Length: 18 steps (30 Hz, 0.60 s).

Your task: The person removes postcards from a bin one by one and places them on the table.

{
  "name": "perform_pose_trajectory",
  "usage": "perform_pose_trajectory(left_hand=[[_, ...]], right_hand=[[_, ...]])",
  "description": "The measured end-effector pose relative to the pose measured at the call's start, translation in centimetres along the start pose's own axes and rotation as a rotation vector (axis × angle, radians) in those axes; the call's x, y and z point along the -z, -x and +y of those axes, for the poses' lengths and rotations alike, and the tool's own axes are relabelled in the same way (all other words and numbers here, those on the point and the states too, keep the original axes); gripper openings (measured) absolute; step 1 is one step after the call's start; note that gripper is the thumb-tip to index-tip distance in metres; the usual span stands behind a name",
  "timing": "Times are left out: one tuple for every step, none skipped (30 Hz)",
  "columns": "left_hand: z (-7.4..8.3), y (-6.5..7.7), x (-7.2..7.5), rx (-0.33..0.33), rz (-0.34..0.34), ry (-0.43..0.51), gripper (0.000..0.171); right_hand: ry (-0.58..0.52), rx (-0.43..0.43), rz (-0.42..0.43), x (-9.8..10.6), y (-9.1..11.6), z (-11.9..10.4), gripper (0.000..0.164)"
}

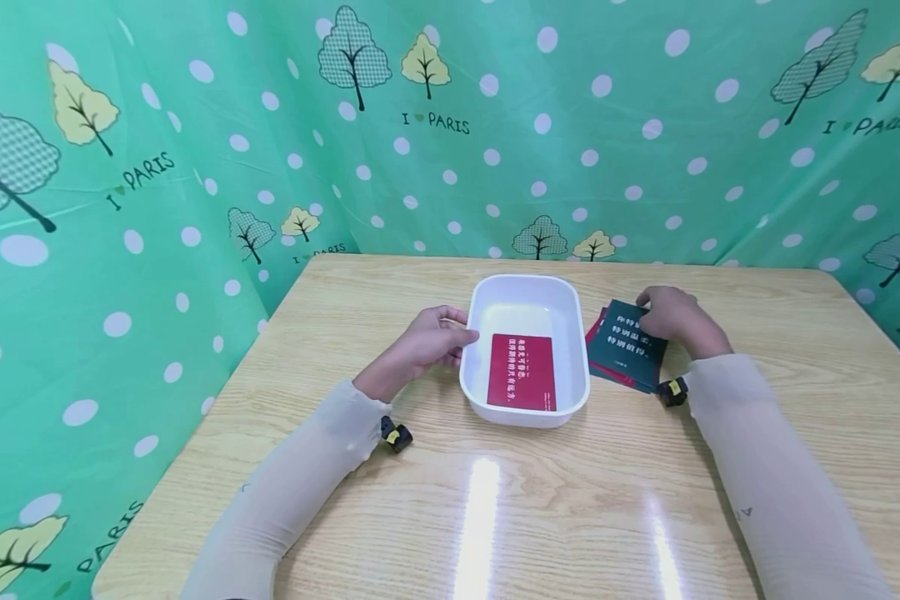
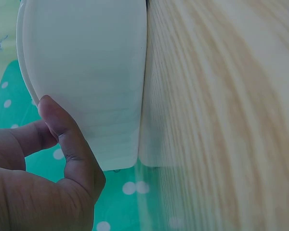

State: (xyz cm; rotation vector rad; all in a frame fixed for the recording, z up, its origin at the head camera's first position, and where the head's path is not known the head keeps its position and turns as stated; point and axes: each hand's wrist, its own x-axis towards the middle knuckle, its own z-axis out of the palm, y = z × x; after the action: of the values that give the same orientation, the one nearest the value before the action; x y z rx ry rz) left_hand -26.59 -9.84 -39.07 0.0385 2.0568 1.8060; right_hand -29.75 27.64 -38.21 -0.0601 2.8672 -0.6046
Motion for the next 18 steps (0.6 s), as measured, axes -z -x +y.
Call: perform_pose_trajectory(left_hand=[[0.01, 0.00, -0.01, 0.002, 0.001, 0.000, 0.037], [0.02, 0.00, -0.02, 0.004, 0.002, 0.000, 0.037], [0.02, -0.01, -0.03, 0.006, 0.003, -0.001, 0.038], [0.03, -0.01, -0.01, 0.008, 0.002, -0.002, 0.038], [0.02, -0.04, 0.00, 0.009, 0.002, -0.005, 0.039], [0.02, -0.06, 0.02, 0.010, 0.001, -0.007, 0.040], [0.02, -0.08, 0.03, 0.010, -0.001, -0.010, 0.040], [0.01, -0.10, 0.04, 0.010, -0.002, -0.012, 0.041], [0.01, -0.11, 0.05, 0.010, -0.004, -0.013, 0.041], [0.01, -0.12, 0.05, 0.009, -0.005, -0.015, 0.041], [0.01, -0.12, 0.05, 0.008, -0.005, -0.016, 0.040], [0.02, -0.11, 0.05, 0.007, -0.005, -0.015, 0.040], [0.03, -0.10, 0.04, 0.007, -0.004, -0.015, 0.039], [0.04, -0.07, 0.04, 0.006, -0.003, -0.014, 0.039], [0.04, -0.05, 0.04, 0.005, -0.003, -0.012, 0.038], [0.03, -0.05, 0.05, 0.004, -0.003, -0.010, 0.038], [0.01, -0.05, 0.06, 0.003, -0.003, -0.008, 0.038], [0.00, -0.05, 0.07, 0.002, -0.004, -0.005, 0.038]], right_hand=[[0.002, 0.000, 0.005, -0.05, -0.03, 0.02, 0.046], [0.001, -0.001, 0.006, -0.06, -0.01, 0.01, 0.046], [-0.001, -0.004, 0.008, -0.07, -0.01, -0.02, 0.046], [-0.003, -0.007, 0.010, -0.06, 0.00, -0.07, 0.046], [-0.005, -0.011, 0.010, -0.05, 0.00, -0.07, 0.046], [-0.005, -0.013, 0.009, -0.06, -0.01, -0.05, 0.046], [-0.006, -0.014, 0.008, -0.06, 0.00, -0.08, 0.047], [-0.009, -0.016, 0.005, -0.04, 0.03, -0.10, 0.047], [-0.009, -0.018, 0.006, -0.03, 0.06, -0.11, 0.047], [-0.007, -0.018, 0.005, -0.01, 0.08, -0.09, 0.047], [-0.002, -0.016, 0.005, 0.01, 0.11, -0.06, 0.047], [0.000, -0.013, 0.008, 0.03, 0.11, -0.06, 0.047], [0.003, -0.009, 0.013, 0.07, 0.16, -0.12, 0.047], [0.004, -0.003, 0.023, 0.08, 0.18, -0.16, 0.048], [0.009, 0.010, 0.040, 0.12, 0.20, -0.23, 0.048], [0.011, 0.022, 0.059, 0.16, 0.20, -0.33, 0.049], [0.010, 0.036, 0.085, 0.20, 0.22, -0.50, 0.049], [0.004, 0.047, 0.113, 0.23, 0.25, -0.74, 0.049]])
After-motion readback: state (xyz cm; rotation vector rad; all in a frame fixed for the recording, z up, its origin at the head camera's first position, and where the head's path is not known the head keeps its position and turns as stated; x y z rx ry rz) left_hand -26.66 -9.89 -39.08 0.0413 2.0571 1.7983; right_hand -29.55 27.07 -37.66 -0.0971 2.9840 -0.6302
